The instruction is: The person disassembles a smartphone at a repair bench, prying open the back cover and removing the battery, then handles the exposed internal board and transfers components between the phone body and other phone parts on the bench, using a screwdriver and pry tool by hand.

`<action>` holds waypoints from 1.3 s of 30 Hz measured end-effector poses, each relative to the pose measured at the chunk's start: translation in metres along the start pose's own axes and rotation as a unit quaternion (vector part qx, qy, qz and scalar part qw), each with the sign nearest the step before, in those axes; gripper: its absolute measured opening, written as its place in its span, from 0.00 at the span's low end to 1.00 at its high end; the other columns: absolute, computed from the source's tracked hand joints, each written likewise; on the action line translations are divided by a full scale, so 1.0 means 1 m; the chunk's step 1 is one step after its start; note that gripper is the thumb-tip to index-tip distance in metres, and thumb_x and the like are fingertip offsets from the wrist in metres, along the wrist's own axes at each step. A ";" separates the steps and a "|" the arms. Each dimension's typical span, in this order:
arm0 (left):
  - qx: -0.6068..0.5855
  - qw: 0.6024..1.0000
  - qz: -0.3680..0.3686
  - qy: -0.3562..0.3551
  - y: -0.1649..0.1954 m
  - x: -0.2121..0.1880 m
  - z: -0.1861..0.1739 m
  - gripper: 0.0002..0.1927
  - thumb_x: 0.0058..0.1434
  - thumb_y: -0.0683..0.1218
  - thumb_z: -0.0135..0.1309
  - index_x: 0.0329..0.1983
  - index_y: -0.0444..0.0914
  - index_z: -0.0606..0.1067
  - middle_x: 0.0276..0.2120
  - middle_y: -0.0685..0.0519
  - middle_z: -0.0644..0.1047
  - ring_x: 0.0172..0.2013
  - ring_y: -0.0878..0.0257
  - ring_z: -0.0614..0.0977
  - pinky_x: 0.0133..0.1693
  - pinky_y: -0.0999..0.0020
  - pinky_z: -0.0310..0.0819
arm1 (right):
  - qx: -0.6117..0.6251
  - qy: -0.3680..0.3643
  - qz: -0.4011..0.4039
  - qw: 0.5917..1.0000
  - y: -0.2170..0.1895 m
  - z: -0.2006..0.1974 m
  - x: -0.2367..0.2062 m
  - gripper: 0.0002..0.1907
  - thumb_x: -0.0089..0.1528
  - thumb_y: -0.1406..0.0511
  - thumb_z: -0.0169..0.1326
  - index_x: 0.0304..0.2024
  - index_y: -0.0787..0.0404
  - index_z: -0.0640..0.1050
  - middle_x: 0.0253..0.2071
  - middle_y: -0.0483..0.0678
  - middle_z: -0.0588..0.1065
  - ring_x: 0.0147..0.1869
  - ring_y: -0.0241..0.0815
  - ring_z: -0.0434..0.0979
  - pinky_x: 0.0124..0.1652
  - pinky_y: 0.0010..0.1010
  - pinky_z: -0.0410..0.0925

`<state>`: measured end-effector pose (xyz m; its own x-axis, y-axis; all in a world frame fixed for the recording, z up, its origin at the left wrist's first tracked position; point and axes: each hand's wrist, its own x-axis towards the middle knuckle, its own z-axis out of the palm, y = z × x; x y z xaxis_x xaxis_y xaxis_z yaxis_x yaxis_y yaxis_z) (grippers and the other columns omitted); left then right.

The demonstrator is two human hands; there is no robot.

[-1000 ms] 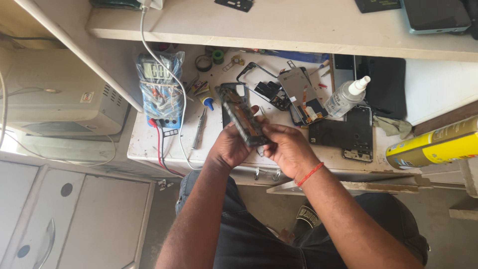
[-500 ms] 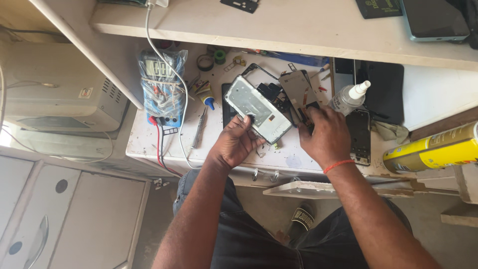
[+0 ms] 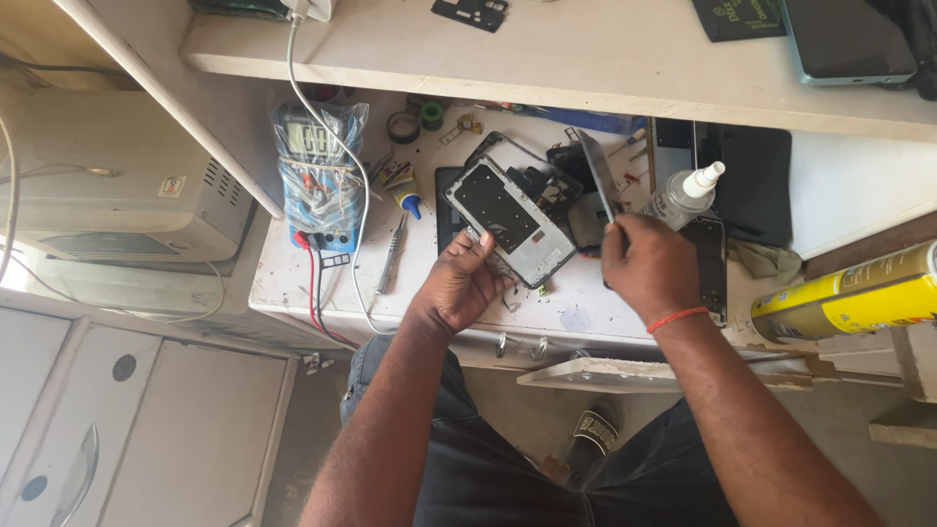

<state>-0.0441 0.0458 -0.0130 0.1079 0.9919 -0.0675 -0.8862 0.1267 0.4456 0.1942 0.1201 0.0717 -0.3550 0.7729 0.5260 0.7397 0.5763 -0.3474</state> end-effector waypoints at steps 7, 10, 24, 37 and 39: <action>0.004 1.000 0.014 0.017 -0.002 0.000 -0.002 0.10 0.70 0.44 0.54 0.53 0.43 0.73 0.53 0.51 0.79 0.55 0.53 0.81 0.56 0.46 0.76 | 0.004 0.081 0.039 0.996 0.004 -0.001 0.004 0.05 0.68 0.67 0.56 0.40 0.62 0.81 0.35 0.56 0.79 0.39 0.57 0.81 0.39 0.43 0.73; 0.020 0.999 0.016 0.023 -0.002 0.000 -0.002 0.10 0.70 0.44 0.54 0.53 0.42 0.73 0.53 0.51 0.80 0.55 0.53 0.81 0.56 0.46 0.75 | 0.012 0.127 0.007 0.992 0.003 -0.006 0.005 0.04 0.69 0.69 0.55 0.41 0.63 0.81 0.36 0.56 0.79 0.40 0.57 0.81 0.41 0.42 0.74; 0.027 0.999 0.014 0.029 -0.003 0.000 0.001 0.12 0.68 0.46 0.57 0.53 0.44 0.73 0.52 0.52 0.79 0.54 0.54 0.81 0.55 0.47 0.77 | 0.657 0.049 0.380 0.649 0.017 -0.013 -0.012 0.03 0.68 0.68 0.58 0.43 0.61 0.77 0.37 0.45 0.76 0.36 0.38 0.78 0.34 0.33 0.78; 0.023 0.999 0.011 0.041 -0.005 0.003 0.001 0.09 0.65 0.44 0.60 0.47 0.45 0.74 0.46 0.57 0.80 0.49 0.58 0.82 0.50 0.49 0.79 | 0.709 -0.084 0.487 0.503 0.029 0.014 -0.027 0.05 0.65 0.68 0.59 0.43 0.61 0.77 0.38 0.46 0.79 0.38 0.38 0.80 0.37 0.30 0.76; 0.024 0.999 0.012 0.040 -0.005 0.003 0.001 0.09 0.66 0.45 0.60 0.47 0.45 0.74 0.46 0.56 0.80 0.49 0.57 0.83 0.50 0.49 0.79 | 0.691 -0.080 0.490 0.526 0.030 0.012 -0.028 0.06 0.65 0.67 0.59 0.43 0.59 0.77 0.37 0.44 0.78 0.38 0.37 0.79 0.38 0.31 0.76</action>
<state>-0.0391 0.0482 -0.0145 0.0482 0.9907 -0.1271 -0.8651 0.1050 0.4905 0.2191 0.1189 0.0375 -0.3154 0.8273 -0.4648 -0.4696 -0.5617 -0.6812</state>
